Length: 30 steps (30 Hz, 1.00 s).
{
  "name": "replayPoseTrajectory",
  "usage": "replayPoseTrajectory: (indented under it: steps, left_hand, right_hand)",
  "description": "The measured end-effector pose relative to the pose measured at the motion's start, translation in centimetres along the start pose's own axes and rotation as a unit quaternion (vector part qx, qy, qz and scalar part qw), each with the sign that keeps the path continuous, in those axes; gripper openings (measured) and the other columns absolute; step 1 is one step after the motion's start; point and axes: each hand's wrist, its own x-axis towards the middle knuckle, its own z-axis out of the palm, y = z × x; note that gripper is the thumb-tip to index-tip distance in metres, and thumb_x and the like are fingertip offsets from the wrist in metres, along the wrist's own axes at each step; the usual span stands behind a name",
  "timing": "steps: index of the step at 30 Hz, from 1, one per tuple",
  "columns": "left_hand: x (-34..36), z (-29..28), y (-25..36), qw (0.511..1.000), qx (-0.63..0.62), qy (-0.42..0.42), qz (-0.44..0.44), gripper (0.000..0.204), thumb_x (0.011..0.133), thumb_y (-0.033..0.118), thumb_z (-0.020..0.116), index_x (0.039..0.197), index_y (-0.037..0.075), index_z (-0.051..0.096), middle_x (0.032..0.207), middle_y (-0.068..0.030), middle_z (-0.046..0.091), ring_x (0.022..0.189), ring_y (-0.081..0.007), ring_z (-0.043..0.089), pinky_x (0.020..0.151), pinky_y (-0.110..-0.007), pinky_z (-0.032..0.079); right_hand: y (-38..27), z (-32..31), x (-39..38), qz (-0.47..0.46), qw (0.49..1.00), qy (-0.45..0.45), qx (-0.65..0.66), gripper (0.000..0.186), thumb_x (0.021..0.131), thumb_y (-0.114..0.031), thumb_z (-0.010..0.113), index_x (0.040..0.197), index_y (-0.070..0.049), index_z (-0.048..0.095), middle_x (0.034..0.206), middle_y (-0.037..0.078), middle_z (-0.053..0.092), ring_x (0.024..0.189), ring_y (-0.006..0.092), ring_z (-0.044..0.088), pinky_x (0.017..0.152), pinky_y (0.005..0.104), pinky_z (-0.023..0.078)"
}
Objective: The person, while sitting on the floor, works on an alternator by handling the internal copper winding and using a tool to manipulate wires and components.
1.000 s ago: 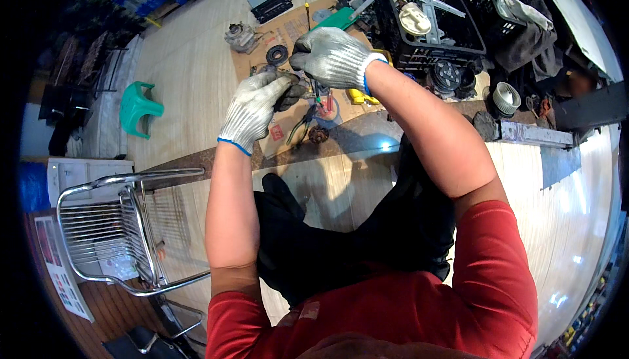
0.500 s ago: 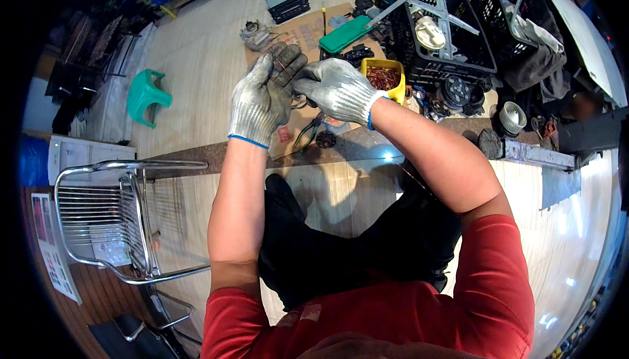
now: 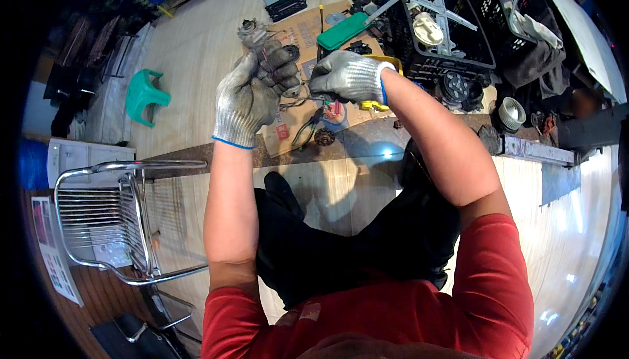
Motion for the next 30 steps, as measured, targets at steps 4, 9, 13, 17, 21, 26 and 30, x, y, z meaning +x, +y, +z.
replayPoseTrajectory:
  steps: [4,9,13,17,21,26,30]
  left_hand:
    - [-0.9,1.3,0.3,0.978,0.182,0.066,-0.083,0.049,0.098,0.026,0.056,0.129,-0.011,0.051,0.113,-0.0234,0.066,0.103,-0.0366,0.067,0.092,-0.050,0.053]
    - [-0.7,2.4,-0.7,0.963,0.236,0.077,-0.108,0.055,0.094,0.018,0.059,0.133,-0.017,0.043,0.124,-0.0330,0.058,0.113,-0.0429,0.062,0.101,-0.053,0.049]
    - [-0.7,3.2,-1.6,0.967,0.230,0.077,-0.084,0.055,0.094,0.014,0.058,0.135,-0.018,0.041,0.128,-0.0335,0.056,0.116,-0.0432,0.060,0.103,-0.053,0.047]
    - [-0.5,3.3,-1.7,0.966,0.225,0.081,-0.103,0.052,0.095,0.011,0.056,0.137,-0.017,0.041,0.129,-0.0329,0.056,0.117,-0.0410,0.060,0.104,-0.049,0.047]
    - [-0.4,3.2,-1.9,0.960,0.243,0.080,-0.113,0.049,0.096,0.011,0.055,0.136,-0.015,0.043,0.126,-0.0296,0.059,0.115,-0.0370,0.062,0.102,-0.045,0.049]
    - [0.0,3.1,-2.1,0.886,0.418,0.133,-0.148,0.047,0.097,0.014,0.057,0.134,-0.013,0.047,0.121,-0.0241,0.064,0.109,-0.0305,0.065,0.098,-0.040,0.051]
    - [0.2,3.9,-2.2,0.848,0.489,0.130,-0.158,0.043,0.097,0.015,0.058,0.130,-0.012,0.053,0.117,-0.0194,0.067,0.105,-0.0228,0.066,0.095,-0.033,0.051]
  right_hand:
    - [1.0,-1.7,-0.1,-0.093,0.994,0.018,-0.046,0.033,0.087,-0.031,0.063,0.094,0.000,0.070,0.074,0.013,0.066,0.066,0.0209,0.061,0.065,0.0353,0.049]
    - [1.4,-1.9,0.3,-0.138,0.976,0.071,-0.153,0.032,0.089,-0.029,0.060,0.089,0.002,0.069,0.069,0.014,0.064,0.062,0.0213,0.058,0.062,0.0362,0.048]
    - [0.8,-1.8,0.1,-0.006,0.996,0.076,-0.053,0.031,0.090,-0.027,0.059,0.086,0.003,0.068,0.065,0.010,0.060,0.058,0.0179,0.055,0.057,0.0346,0.046]
    - [0.0,-1.7,-0.1,0.066,0.994,0.082,-0.005,0.032,0.089,-0.027,0.059,0.085,0.003,0.068,0.066,0.008,0.061,0.059,0.0174,0.056,0.055,0.0339,0.046]
    - [0.4,-1.7,0.1,0.049,0.995,0.079,-0.025,0.033,0.089,-0.028,0.060,0.088,0.004,0.069,0.069,0.012,0.064,0.062,0.0186,0.059,0.057,0.0350,0.048]
    - [0.4,-1.8,0.1,0.029,0.996,0.074,-0.028,0.035,0.088,-0.031,0.062,0.090,0.004,0.070,0.072,0.012,0.066,0.063,0.0186,0.060,0.060,0.0341,0.049]
    - [-0.4,-2.2,-0.9,-0.030,0.995,0.088,-0.029,0.037,0.088,-0.032,0.063,0.090,0.004,0.070,0.072,0.013,0.065,0.063,0.0202,0.060,0.061,0.0352,0.049]
